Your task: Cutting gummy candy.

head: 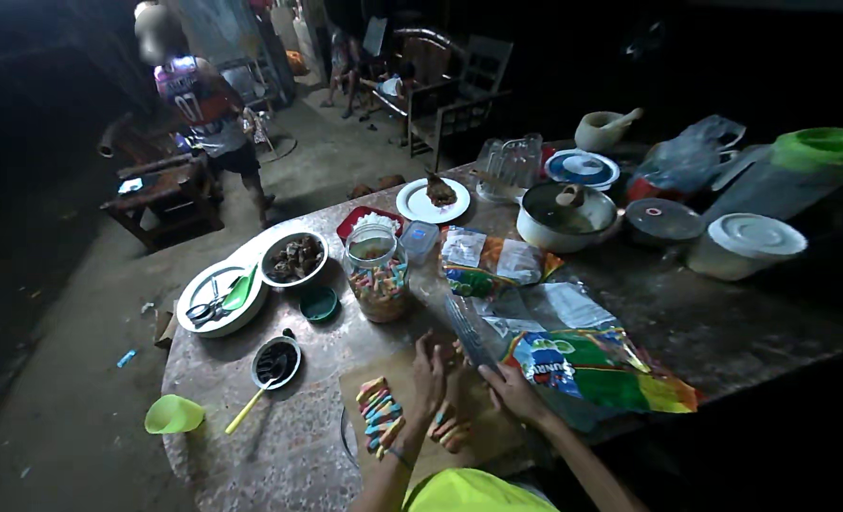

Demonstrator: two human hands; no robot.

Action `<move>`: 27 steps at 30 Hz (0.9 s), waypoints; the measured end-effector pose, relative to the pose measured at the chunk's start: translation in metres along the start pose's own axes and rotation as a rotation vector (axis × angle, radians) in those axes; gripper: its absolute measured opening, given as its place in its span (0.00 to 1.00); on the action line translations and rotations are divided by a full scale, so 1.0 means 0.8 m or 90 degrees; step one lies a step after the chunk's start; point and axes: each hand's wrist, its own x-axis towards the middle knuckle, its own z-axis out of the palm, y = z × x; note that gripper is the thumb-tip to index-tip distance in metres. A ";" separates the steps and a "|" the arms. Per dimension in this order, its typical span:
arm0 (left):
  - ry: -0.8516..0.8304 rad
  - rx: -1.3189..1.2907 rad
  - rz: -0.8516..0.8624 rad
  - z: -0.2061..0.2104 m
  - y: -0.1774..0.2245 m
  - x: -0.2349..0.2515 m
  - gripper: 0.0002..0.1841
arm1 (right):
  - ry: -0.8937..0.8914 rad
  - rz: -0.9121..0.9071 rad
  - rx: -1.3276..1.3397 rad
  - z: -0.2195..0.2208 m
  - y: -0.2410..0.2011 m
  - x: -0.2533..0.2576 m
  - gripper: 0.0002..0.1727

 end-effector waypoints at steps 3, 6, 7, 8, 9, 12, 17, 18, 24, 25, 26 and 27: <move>-0.058 -0.229 -0.166 0.003 0.034 0.011 0.26 | 0.000 -0.017 0.097 0.001 -0.017 -0.014 0.17; -0.115 -0.357 -0.343 0.013 0.054 0.021 0.33 | -0.017 0.003 0.136 0.003 -0.032 -0.022 0.16; -0.114 -0.363 -0.348 0.017 0.053 0.022 0.32 | -0.021 0.002 0.139 0.004 -0.034 -0.023 0.16; -0.102 -0.368 -0.348 0.020 0.052 0.022 0.31 | -0.023 -0.002 0.138 0.007 -0.034 -0.024 0.16; -0.083 -0.369 -0.340 0.022 0.053 0.021 0.29 | -0.027 -0.007 0.134 0.009 -0.033 -0.024 0.16; 0.022 -0.365 -0.318 0.031 0.049 0.011 0.26 | -0.036 -0.007 0.117 0.017 -0.023 -0.028 0.17; 0.156 -0.242 -0.235 0.040 0.026 0.003 0.18 | 0.018 -0.021 0.014 0.034 -0.012 -0.031 0.20; 0.159 -0.194 -0.210 0.037 0.026 0.002 0.18 | 0.046 -0.029 -0.057 0.037 -0.013 -0.030 0.21; 0.124 -0.090 -0.149 0.023 0.040 0.015 0.15 | 0.122 -0.039 -0.180 0.043 -0.017 -0.032 0.26; 0.130 -0.086 -0.142 0.019 0.040 0.021 0.15 | 0.134 -0.046 -0.130 0.042 -0.017 -0.032 0.26; 0.139 -0.079 -0.147 0.011 0.036 0.027 0.15 | 0.158 -0.055 -0.072 0.037 -0.019 -0.033 0.25; 0.145 -0.058 -0.162 0.000 0.029 0.034 0.15 | 0.191 -0.064 -0.020 0.027 -0.023 -0.035 0.25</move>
